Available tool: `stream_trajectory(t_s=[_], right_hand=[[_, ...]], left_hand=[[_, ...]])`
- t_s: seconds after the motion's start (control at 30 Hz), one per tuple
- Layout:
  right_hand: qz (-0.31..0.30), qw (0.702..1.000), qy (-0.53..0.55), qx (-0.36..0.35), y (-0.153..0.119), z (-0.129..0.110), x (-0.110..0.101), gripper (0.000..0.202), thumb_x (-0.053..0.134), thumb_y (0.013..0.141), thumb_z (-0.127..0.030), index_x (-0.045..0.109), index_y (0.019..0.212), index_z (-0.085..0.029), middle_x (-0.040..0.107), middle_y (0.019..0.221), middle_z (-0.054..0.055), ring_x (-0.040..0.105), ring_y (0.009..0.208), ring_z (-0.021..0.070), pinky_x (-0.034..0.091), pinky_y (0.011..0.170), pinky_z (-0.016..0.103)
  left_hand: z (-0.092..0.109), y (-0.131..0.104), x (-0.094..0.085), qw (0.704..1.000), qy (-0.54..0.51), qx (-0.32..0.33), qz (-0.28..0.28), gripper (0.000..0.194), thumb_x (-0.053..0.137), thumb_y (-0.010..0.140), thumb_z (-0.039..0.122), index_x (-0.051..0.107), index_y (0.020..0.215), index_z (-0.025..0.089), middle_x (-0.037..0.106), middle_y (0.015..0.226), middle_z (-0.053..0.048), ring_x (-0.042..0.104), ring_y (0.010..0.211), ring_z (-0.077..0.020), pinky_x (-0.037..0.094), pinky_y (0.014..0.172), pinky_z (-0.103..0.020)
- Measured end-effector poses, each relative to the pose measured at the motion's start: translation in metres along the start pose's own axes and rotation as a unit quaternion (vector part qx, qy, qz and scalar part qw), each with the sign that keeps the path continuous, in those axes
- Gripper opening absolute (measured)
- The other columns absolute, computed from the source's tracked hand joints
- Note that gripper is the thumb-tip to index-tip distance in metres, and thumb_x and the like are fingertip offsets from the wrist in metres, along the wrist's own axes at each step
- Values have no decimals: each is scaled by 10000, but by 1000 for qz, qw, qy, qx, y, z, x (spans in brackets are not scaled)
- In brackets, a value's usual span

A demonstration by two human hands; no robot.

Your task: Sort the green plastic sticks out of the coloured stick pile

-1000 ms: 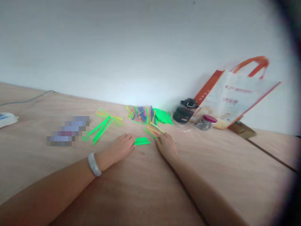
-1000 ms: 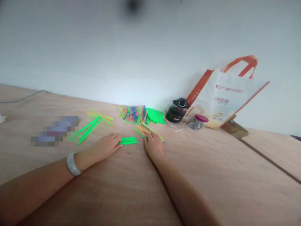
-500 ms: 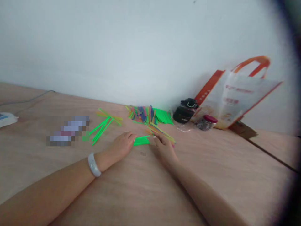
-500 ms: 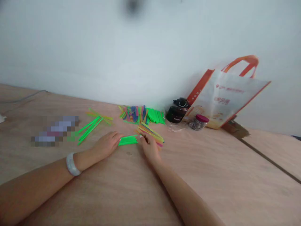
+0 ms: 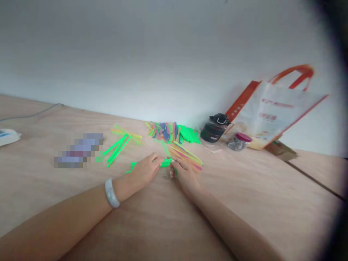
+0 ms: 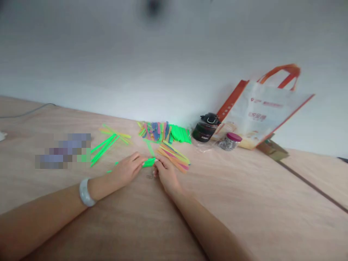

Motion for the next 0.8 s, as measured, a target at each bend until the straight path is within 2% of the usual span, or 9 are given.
stream_trajectory(t_s=[0.2,0.37,0.57,0.8], right_hand=[[8,1000,-19,-20,0,-4,-2,285,503,776,-433,615,830,-177,508,532,-26,482,480,122,400,471,246],[10,994,-98,-47,-3,-4,1,287,480,801,-386,652,917,-187,508,532,-28,483,501,128,404,488,247],[-2,992,-111,-56,-6,-3,4,284,437,830,-342,653,938,-192,520,572,-19,493,518,132,427,516,259],[13,966,-226,-124,-14,-15,9,287,408,842,-274,664,958,-216,519,612,-9,519,602,147,439,591,264]], left_hand=[[2,-2,-2,1000,0,-14,0,333,383,911,150,507,1213,213,523,932,-41,541,803,-151,476,723,-267],[2,-2,-3,1000,7,3,4,284,384,917,151,544,1142,218,524,943,-35,545,833,-142,473,747,-254],[5,-2,-3,998,67,-2,-11,284,386,908,114,535,1133,202,504,915,-33,541,780,-140,471,699,-243],[8,-3,-3,995,100,-6,-32,272,363,906,88,539,1094,179,509,912,-43,546,769,-149,475,674,-245]])
Point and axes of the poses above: each hand's wrist, its own y-axis towards the middle knuckle, its own x-axis out of the palm, z = x × y, the point moved 2 cm from there along y, towards the middle knuckle
